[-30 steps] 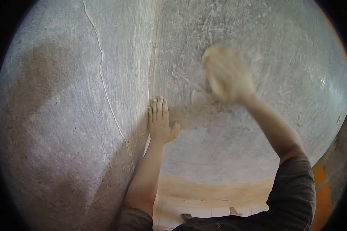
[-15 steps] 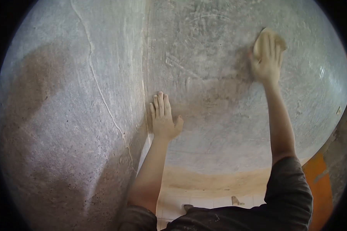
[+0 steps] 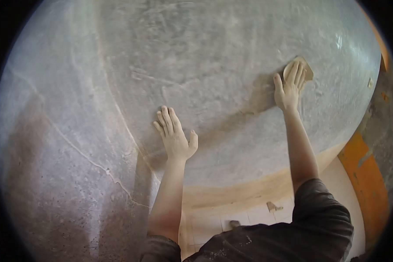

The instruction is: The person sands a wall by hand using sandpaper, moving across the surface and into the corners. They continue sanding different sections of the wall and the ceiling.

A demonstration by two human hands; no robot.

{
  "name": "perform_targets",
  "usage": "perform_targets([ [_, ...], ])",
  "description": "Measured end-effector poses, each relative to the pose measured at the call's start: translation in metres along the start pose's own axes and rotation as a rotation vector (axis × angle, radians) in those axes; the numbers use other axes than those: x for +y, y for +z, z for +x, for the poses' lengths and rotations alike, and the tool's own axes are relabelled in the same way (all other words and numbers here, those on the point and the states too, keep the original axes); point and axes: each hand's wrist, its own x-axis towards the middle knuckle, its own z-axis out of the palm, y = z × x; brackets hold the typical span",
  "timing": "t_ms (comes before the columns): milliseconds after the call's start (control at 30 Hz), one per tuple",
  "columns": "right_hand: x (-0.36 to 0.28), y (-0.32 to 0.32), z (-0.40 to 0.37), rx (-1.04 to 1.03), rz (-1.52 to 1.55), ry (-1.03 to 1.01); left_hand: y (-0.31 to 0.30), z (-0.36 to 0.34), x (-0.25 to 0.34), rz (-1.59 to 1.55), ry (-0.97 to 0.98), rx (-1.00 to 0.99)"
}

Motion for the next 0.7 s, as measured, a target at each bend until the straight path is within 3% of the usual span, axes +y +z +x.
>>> perform_targets([
  [33,0.002,0.007,-0.003,0.03,0.021,0.065,0.007,0.002,0.006,-0.004,0.027,0.006],
  [100,-0.061,-0.009,-0.046,-0.186,-0.033,-0.009,0.016,0.004,0.024,0.002,0.045,-0.029],
  [167,-0.099,-0.055,-0.063,-0.999,-0.024,-0.354,0.029,0.008,0.039,0.014,0.062,-0.034],
  [267,-0.038,-0.051,-0.082,-1.129,-0.063,-0.236,0.043,0.004,0.05,0.038,0.092,-0.017],
  [333,0.055,-0.001,-0.094,-0.369,-0.274,0.161,0.051,0.001,0.054,0.052,0.114,0.024],
  [367,0.098,-0.01,-0.07,-0.231,0.025,0.42,0.056,0.002,0.057,0.059,0.124,0.036],
  [400,0.158,0.011,-0.074,0.071,0.022,0.49,0.062,0.004,0.065,0.039,0.138,0.044],
  [467,0.191,0.02,-0.059,-0.006,0.1,0.539,0.076,0.011,0.084,0.039,0.185,0.058],
  [567,0.167,0.023,-0.063,-0.165,0.199,0.41,0.103,0.022,0.118,0.009,0.256,0.08],
  [667,0.103,-0.005,-0.109,-0.178,0.655,-0.185,0.133,0.02,0.149,-0.06,0.314,0.07],
  [700,0.118,-0.008,-0.115,-0.26,0.632,0.087,0.14,0.017,0.157,-0.087,0.335,0.062],
])
